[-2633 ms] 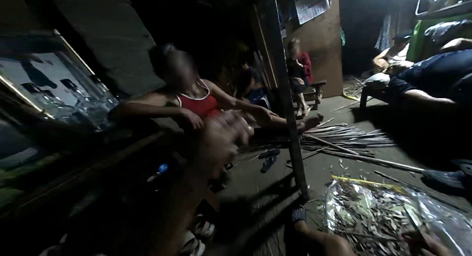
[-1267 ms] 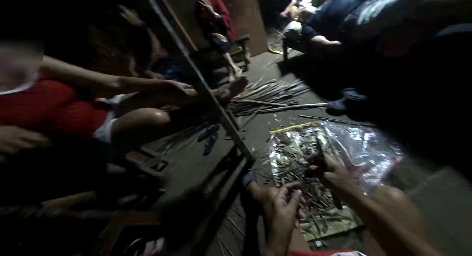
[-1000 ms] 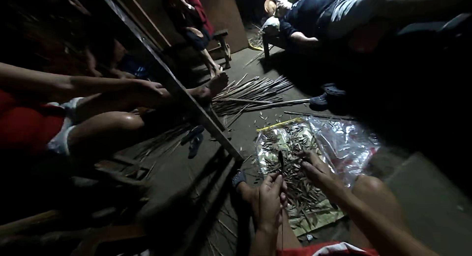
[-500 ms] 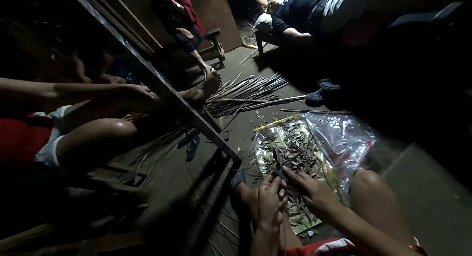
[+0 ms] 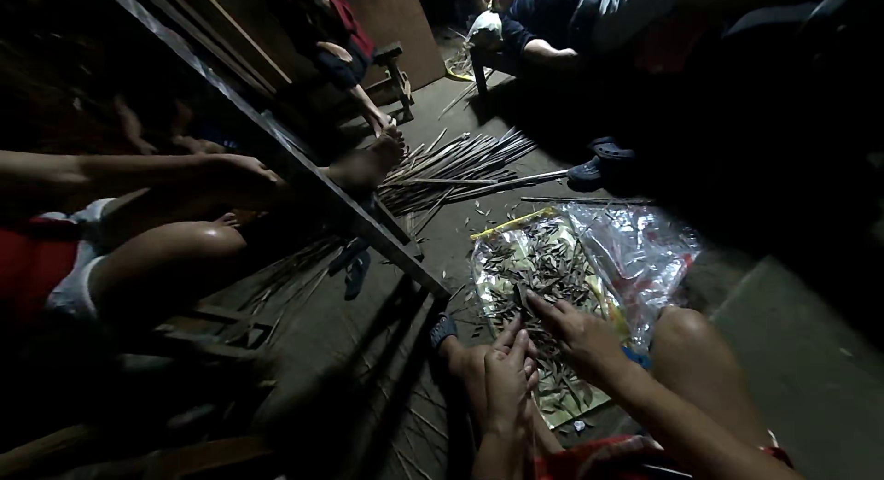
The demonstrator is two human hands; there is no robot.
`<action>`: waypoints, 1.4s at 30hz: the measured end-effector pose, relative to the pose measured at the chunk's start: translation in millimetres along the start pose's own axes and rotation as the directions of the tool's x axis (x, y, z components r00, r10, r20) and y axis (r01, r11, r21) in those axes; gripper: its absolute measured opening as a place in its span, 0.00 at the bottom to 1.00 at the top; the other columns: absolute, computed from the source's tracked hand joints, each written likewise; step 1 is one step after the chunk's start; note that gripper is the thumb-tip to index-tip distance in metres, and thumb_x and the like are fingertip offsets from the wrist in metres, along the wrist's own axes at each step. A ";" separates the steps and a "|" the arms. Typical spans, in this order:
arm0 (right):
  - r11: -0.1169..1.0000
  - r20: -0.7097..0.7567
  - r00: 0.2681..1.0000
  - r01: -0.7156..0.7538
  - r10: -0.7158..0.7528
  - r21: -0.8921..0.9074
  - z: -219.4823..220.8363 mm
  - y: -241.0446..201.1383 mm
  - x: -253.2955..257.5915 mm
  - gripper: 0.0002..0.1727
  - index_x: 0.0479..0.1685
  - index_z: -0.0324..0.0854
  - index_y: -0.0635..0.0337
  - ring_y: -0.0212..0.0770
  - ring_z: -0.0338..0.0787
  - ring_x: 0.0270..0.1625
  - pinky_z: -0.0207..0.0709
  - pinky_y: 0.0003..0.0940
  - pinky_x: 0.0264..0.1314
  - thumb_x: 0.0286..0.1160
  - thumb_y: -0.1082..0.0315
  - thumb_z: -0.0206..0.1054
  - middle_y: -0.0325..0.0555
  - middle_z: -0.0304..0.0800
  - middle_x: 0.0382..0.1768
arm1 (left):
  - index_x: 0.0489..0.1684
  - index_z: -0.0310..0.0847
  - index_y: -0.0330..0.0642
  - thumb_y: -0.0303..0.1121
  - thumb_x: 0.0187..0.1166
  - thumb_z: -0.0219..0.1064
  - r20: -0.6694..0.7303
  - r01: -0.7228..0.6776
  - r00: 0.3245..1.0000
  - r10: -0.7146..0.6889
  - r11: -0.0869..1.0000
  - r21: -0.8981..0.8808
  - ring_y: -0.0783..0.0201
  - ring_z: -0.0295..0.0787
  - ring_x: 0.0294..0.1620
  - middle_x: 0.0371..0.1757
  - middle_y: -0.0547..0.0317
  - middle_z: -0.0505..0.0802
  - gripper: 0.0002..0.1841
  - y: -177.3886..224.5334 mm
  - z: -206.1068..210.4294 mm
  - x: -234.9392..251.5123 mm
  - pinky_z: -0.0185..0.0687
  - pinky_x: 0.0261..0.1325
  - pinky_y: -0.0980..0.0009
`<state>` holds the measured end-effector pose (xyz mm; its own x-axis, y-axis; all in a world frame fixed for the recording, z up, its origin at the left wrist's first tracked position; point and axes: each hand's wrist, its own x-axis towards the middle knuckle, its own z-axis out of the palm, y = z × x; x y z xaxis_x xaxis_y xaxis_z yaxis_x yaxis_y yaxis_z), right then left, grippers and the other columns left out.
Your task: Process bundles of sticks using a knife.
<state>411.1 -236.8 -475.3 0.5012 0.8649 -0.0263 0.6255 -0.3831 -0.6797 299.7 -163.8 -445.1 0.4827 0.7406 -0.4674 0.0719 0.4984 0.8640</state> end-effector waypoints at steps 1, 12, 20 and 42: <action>0.999 0.046 0.998 -0.032 0.032 -0.002 -2.2 -2.2 3.6 0.30 0.89 0.67 0.37 0.64 0.91 0.46 0.82 0.61 0.46 0.87 0.66 0.54 0.63 0.89 0.55 | 0.75 0.74 0.31 0.22 0.90 0.52 -0.005 -0.001 1.000 0.001 1.000 0.010 0.80 0.61 0.10 0.21 0.65 0.79 0.18 -1.7 -1.0 0.3 0.55 0.11 0.85; 0.983 0.233 0.956 -0.186 0.180 0.002 8.0 -22.9 25.1 0.32 0.95 0.52 0.34 0.64 0.89 0.60 0.79 0.62 0.60 0.92 0.64 0.46 0.61 0.84 0.67 | 0.73 0.73 0.29 0.23 0.91 0.52 -0.088 0.013 0.996 -0.009 0.999 0.047 0.80 0.60 0.10 0.20 0.65 0.77 0.17 -13.6 -5.9 1.0 0.54 0.12 0.84; 0.777 0.274 0.943 -0.313 0.187 0.546 8.9 37.0 61.3 0.27 0.91 0.60 0.56 0.47 0.83 0.66 0.73 0.44 0.69 0.96 0.63 0.43 0.60 0.75 0.78 | 0.65 0.79 0.30 0.24 0.90 0.55 -0.076 0.013 0.997 -0.004 0.994 0.112 0.79 0.64 0.11 0.21 0.65 0.80 0.14 -22.7 -22.3 9.7 0.57 0.13 0.85; 0.987 0.151 0.981 -0.138 0.124 0.084 2.0 4.9 18.5 0.31 0.93 0.58 0.39 0.65 0.89 0.59 0.78 0.63 0.60 0.90 0.68 0.48 0.63 0.84 0.67 | 0.66 0.81 0.29 0.22 0.88 0.57 -0.031 -0.092 0.994 0.101 0.971 0.219 0.79 0.67 0.13 0.25 0.61 0.85 0.14 -5.7 -6.3 9.2 0.58 0.14 0.84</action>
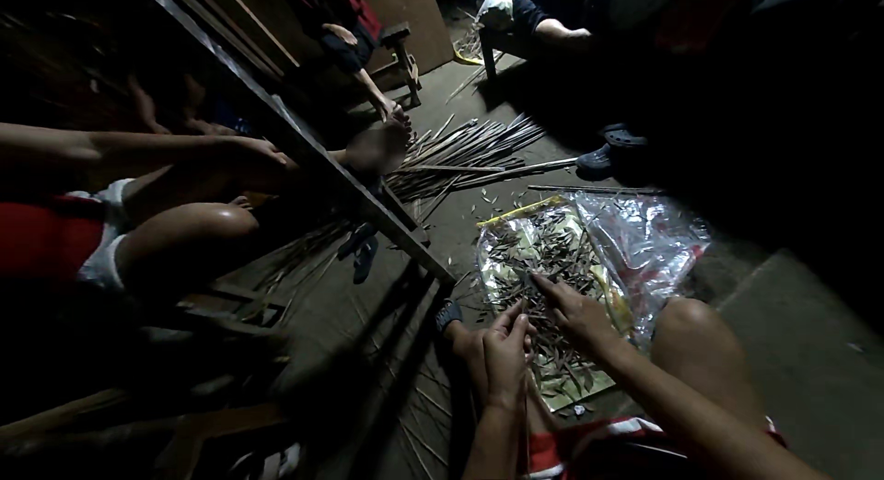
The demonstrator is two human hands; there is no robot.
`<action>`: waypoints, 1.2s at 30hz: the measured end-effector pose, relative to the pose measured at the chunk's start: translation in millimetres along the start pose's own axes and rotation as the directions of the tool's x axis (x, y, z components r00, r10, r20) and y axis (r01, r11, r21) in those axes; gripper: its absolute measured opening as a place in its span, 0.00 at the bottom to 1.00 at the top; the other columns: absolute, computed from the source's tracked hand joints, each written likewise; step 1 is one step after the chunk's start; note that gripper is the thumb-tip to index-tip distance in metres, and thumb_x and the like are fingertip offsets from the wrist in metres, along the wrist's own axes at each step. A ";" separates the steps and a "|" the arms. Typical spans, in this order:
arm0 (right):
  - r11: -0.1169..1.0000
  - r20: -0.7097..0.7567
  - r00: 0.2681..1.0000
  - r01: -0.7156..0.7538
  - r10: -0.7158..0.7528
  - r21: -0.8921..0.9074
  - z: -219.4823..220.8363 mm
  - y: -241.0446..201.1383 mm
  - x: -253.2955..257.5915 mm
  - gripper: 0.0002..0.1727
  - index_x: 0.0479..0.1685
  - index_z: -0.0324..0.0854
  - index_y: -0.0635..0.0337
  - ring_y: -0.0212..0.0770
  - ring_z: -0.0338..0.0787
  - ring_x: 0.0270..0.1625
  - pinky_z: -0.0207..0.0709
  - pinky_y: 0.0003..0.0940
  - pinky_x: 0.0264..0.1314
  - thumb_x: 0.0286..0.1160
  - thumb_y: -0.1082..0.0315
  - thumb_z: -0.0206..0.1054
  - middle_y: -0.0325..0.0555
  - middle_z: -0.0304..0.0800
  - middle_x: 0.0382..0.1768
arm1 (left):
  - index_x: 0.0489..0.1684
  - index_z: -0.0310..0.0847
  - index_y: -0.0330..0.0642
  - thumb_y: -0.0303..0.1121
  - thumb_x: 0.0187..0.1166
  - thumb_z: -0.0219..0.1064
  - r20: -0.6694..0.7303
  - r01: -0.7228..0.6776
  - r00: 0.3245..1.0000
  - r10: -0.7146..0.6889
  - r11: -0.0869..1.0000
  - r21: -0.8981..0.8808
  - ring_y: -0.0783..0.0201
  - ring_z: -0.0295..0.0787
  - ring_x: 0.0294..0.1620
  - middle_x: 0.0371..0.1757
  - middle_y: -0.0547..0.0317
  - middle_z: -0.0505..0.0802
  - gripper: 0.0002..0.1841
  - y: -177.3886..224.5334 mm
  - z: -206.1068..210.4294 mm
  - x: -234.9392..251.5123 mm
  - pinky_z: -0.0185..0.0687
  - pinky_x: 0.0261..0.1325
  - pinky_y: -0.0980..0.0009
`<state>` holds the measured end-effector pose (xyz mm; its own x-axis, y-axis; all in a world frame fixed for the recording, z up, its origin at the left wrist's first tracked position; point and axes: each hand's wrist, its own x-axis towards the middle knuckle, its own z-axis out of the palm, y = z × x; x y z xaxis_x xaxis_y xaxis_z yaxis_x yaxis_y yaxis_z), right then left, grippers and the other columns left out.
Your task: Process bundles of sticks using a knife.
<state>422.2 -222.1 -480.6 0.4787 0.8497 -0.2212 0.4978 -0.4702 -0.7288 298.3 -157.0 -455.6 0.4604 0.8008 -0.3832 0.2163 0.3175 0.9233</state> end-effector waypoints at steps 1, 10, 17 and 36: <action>1.000 -0.007 1.000 -0.018 0.019 0.020 -0.4 -0.2 1.7 0.31 0.93 0.58 0.39 0.64 0.89 0.60 0.78 0.63 0.61 0.91 0.66 0.47 0.62 0.84 0.67 | 0.65 0.81 0.29 0.22 0.88 0.57 0.006 0.000 1.000 0.000 1.000 0.002 0.79 0.67 0.13 0.25 0.61 0.85 0.14 0.4 -0.1 0.1 0.59 0.14 0.84; 0.902 0.034 0.993 0.085 -0.109 0.423 -5.9 17.9 4.2 0.28 0.91 0.60 0.56 0.49 0.76 0.82 0.65 0.49 0.84 0.94 0.64 0.45 0.53 0.71 0.84 | 0.70 0.76 0.31 0.23 0.91 0.51 0.036 0.056 0.998 -0.051 0.989 -0.139 0.80 0.68 0.13 0.25 0.62 0.85 0.15 -5.2 -2.8 -0.1 0.60 0.14 0.85; 0.934 0.052 0.964 0.238 -0.261 0.268 14.6 6.1 -34.4 0.28 0.89 0.65 0.49 0.55 0.88 0.66 0.76 0.55 0.71 0.90 0.67 0.50 0.57 0.86 0.68 | 0.71 0.77 0.31 0.15 0.85 0.44 0.008 0.046 0.999 -0.045 0.972 -0.229 0.80 0.69 0.14 0.34 0.60 0.88 0.21 6.2 -4.5 2.1 0.61 0.14 0.85; 0.971 0.043 0.983 0.168 -0.177 0.169 -6.9 3.5 -21.7 0.28 0.90 0.65 0.48 0.60 0.87 0.67 0.75 0.60 0.70 0.91 0.65 0.50 0.59 0.86 0.69 | 0.69 0.78 0.30 0.20 0.89 0.49 0.032 0.098 0.995 -0.093 0.972 -0.214 0.80 0.67 0.13 0.25 0.63 0.83 0.17 4.4 -13.4 -3.0 0.60 0.14 0.86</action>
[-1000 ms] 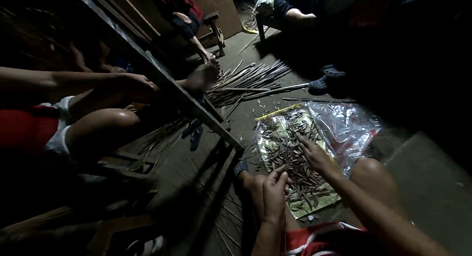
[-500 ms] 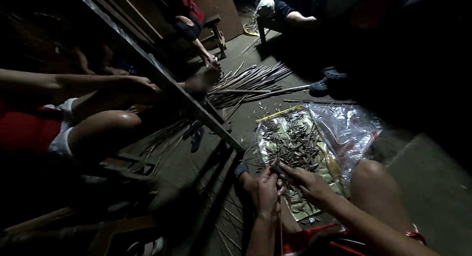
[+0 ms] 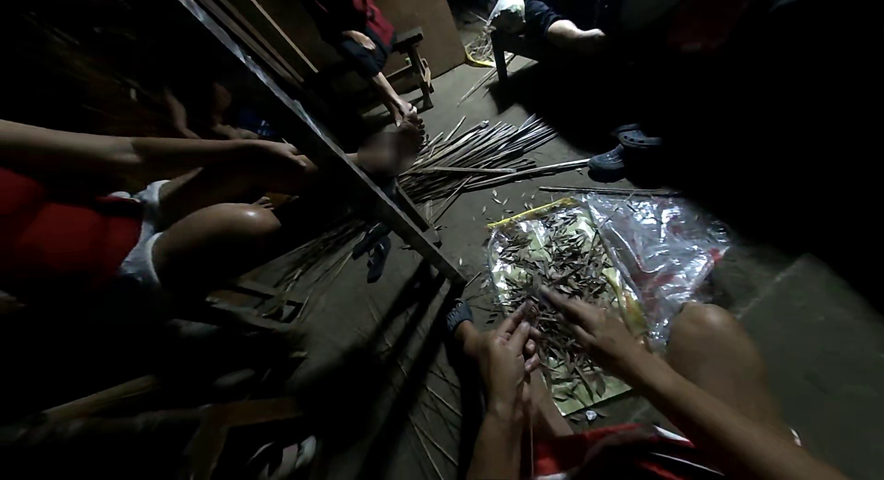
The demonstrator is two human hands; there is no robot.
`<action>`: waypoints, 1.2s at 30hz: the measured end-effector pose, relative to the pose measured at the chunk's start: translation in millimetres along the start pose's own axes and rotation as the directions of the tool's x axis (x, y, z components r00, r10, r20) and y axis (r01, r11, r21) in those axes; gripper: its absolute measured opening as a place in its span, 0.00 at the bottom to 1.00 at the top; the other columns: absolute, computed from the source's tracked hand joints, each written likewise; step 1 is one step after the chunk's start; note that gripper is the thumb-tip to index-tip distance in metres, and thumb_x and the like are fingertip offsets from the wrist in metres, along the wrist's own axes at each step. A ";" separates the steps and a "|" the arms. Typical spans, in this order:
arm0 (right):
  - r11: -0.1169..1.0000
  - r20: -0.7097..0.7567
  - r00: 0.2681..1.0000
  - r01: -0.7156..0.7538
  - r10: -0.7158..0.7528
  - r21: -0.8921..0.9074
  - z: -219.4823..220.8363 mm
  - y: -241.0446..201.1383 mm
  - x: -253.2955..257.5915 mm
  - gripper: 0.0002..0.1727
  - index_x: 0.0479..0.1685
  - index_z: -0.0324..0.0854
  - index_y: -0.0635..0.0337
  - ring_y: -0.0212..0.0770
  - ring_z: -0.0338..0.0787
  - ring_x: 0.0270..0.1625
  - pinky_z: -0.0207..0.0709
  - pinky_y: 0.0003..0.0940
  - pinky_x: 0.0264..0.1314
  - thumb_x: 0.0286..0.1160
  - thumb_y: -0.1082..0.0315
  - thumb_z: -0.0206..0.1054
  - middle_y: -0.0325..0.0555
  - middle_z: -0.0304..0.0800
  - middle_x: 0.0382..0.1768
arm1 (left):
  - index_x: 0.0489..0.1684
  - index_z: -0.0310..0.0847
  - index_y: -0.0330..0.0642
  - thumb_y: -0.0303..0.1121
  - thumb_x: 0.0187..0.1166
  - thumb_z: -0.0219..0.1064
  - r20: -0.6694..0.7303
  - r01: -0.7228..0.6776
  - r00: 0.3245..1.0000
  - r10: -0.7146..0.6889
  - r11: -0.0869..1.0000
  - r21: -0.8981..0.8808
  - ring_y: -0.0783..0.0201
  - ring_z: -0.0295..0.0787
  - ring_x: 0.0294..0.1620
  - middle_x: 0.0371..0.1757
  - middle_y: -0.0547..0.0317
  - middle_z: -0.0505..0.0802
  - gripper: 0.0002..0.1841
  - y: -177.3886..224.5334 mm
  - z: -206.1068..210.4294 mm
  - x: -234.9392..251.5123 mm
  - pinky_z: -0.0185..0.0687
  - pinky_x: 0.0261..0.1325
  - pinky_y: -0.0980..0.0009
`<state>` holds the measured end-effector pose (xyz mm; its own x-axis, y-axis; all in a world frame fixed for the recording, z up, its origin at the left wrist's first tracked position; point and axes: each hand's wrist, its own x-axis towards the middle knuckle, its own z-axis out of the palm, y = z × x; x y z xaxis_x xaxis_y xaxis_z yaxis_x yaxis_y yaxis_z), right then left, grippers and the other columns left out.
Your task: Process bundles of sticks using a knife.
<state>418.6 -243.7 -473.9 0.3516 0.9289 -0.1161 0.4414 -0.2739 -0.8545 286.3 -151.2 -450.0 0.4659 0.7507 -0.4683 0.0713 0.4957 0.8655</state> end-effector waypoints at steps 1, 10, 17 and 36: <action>1.000 0.046 0.999 0.009 -0.010 0.023 2.9 -2.8 -6.0 0.28 0.90 0.66 0.47 0.59 0.87 0.67 0.75 0.60 0.71 0.91 0.65 0.50 0.59 0.86 0.68 | 0.68 0.77 0.29 0.18 0.87 0.48 -0.020 -0.021 1.000 0.022 1.000 0.009 0.80 0.68 0.14 0.27 0.62 0.83 0.18 0.6 0.3 1.5 0.61 0.14 0.86; 0.994 -0.034 0.997 0.068 -0.071 -0.087 16.8 -2.3 -20.8 0.27 0.87 0.71 0.42 0.62 0.92 0.47 0.82 0.61 0.49 0.88 0.65 0.55 0.61 0.90 0.52 | 0.69 0.77 0.30 0.18 0.88 0.47 0.042 -0.012 0.999 0.010 0.999 0.045 0.81 0.67 0.12 0.23 0.64 0.84 0.18 9.7 2.9 -8.5 0.59 0.12 0.87; 0.994 -0.101 0.989 -0.102 0.105 0.031 -6.6 2.7 11.6 0.28 0.92 0.60 0.47 0.60 0.85 0.70 0.73 0.60 0.73 0.93 0.64 0.47 0.61 0.81 0.74 | 0.74 0.76 0.32 0.21 0.89 0.45 0.121 0.031 0.992 -0.026 0.999 -0.041 0.81 0.66 0.10 0.22 0.65 0.83 0.20 0.2 -0.7 -8.8 0.59 0.11 0.87; 0.987 0.056 0.998 -0.049 0.041 0.151 3.6 -14.0 6.9 0.31 0.89 0.61 0.54 0.58 0.89 0.49 0.79 0.61 0.55 0.92 0.52 0.45 0.61 0.89 0.53 | 0.71 0.75 0.34 0.19 0.88 0.49 0.040 0.006 0.999 -0.007 1.000 0.025 0.80 0.69 0.12 0.28 0.61 0.86 0.18 2.3 -4.6 -6.9 0.62 0.12 0.86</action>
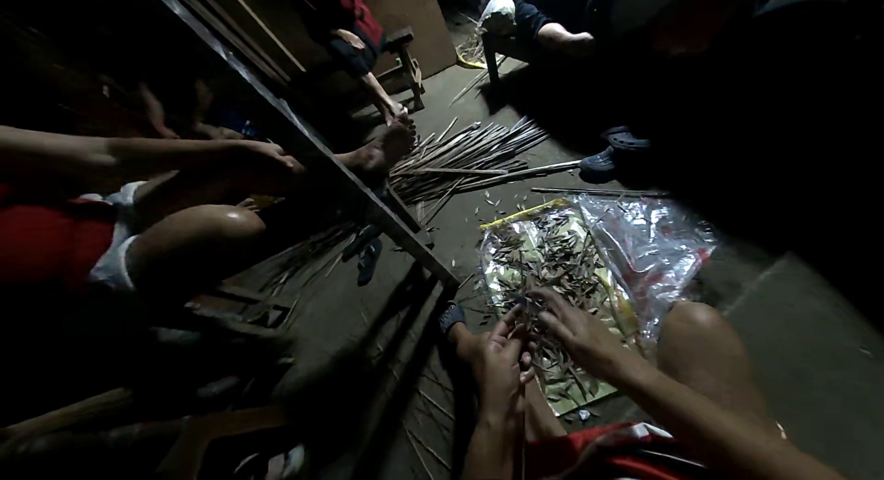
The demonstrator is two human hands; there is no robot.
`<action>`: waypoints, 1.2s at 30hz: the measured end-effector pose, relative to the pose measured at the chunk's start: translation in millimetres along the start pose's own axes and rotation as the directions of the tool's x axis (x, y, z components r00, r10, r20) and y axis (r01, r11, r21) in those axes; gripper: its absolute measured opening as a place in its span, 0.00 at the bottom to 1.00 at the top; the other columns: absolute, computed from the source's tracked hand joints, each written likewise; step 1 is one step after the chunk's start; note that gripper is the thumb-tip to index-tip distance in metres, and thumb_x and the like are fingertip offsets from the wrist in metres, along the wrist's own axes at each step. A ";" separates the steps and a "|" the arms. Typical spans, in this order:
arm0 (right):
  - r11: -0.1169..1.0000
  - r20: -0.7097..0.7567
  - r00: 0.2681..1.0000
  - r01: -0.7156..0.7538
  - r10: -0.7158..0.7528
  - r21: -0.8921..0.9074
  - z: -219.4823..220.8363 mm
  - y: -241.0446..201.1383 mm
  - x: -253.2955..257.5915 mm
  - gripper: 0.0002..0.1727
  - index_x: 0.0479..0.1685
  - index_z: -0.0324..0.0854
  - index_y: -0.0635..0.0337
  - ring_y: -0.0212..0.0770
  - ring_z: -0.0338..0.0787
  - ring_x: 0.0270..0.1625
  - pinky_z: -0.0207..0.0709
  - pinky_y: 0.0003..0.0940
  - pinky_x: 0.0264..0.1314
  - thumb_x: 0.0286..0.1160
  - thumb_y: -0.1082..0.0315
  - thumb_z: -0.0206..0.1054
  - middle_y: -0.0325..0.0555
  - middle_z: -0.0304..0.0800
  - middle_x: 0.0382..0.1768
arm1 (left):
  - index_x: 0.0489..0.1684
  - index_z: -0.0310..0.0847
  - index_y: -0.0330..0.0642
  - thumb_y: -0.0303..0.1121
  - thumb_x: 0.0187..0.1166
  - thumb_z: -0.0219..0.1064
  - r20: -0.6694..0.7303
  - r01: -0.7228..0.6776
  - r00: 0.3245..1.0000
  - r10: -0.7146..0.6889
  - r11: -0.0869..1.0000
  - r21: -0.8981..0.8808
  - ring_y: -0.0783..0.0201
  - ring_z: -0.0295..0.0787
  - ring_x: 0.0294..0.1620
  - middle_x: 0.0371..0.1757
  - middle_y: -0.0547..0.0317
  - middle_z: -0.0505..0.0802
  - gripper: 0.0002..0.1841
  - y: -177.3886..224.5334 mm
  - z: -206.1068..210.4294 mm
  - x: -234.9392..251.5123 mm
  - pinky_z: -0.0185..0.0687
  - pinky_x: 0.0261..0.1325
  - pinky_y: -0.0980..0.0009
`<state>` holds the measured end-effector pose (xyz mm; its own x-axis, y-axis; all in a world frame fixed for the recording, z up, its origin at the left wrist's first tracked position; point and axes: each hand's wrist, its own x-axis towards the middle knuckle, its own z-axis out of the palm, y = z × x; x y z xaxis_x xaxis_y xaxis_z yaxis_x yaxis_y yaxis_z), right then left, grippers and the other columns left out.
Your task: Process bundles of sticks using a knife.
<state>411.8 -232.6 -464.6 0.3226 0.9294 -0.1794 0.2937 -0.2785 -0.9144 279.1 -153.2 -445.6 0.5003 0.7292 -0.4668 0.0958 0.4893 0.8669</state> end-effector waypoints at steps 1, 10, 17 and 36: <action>0.998 0.011 1.000 0.016 -0.016 -0.063 6.0 0.5 -7.5 0.31 0.92 0.59 0.51 0.61 0.90 0.54 0.79 0.64 0.58 0.92 0.53 0.46 0.61 0.89 0.58 | 0.69 0.76 0.33 0.18 0.88 0.49 -0.033 0.000 0.999 0.000 1.000 0.003 0.80 0.69 0.13 0.27 0.61 0.86 0.16 1.8 1.2 -0.1 0.62 0.12 0.86; 0.967 -0.232 0.963 0.081 -0.138 -0.240 2.7 15.3 -1.8 0.27 0.88 0.68 0.51 0.61 0.92 0.55 0.82 0.61 0.57 0.92 0.60 0.49 0.61 0.89 0.61 | 0.73 0.78 0.32 0.22 0.90 0.51 0.061 0.012 0.998 -0.013 1.000 0.017 0.81 0.64 0.11 0.21 0.64 0.82 0.18 -2.7 2.0 -10.4 0.58 0.12 0.86; 0.994 -0.226 0.974 -0.006 -0.018 -0.105 -21.0 19.4 15.7 0.28 0.91 0.61 0.51 0.57 0.83 0.75 0.70 0.58 0.77 0.95 0.58 0.43 0.56 0.80 0.77 | 0.72 0.79 0.32 0.21 0.90 0.51 0.072 0.000 0.997 -0.003 0.999 0.041 0.80 0.64 0.10 0.21 0.65 0.81 0.18 -3.9 -0.3 -10.9 0.58 0.12 0.85; 0.992 -0.281 0.958 -0.016 0.052 0.128 -23.9 -2.7 25.7 0.28 0.82 0.70 0.60 0.46 0.85 0.48 0.77 0.47 0.55 0.92 0.53 0.50 0.55 0.87 0.53 | 0.56 0.84 0.31 0.23 0.87 0.58 0.051 -0.139 0.990 0.131 0.960 0.242 0.80 0.72 0.14 0.25 0.62 0.88 0.10 -5.0 -4.0 -13.8 0.62 0.14 0.85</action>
<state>440.8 -213.7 -458.1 0.5769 0.8084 -0.1174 0.1712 -0.2602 -0.9503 268.3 -163.8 -444.1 0.5515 0.7618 -0.3399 0.2304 0.2525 0.9398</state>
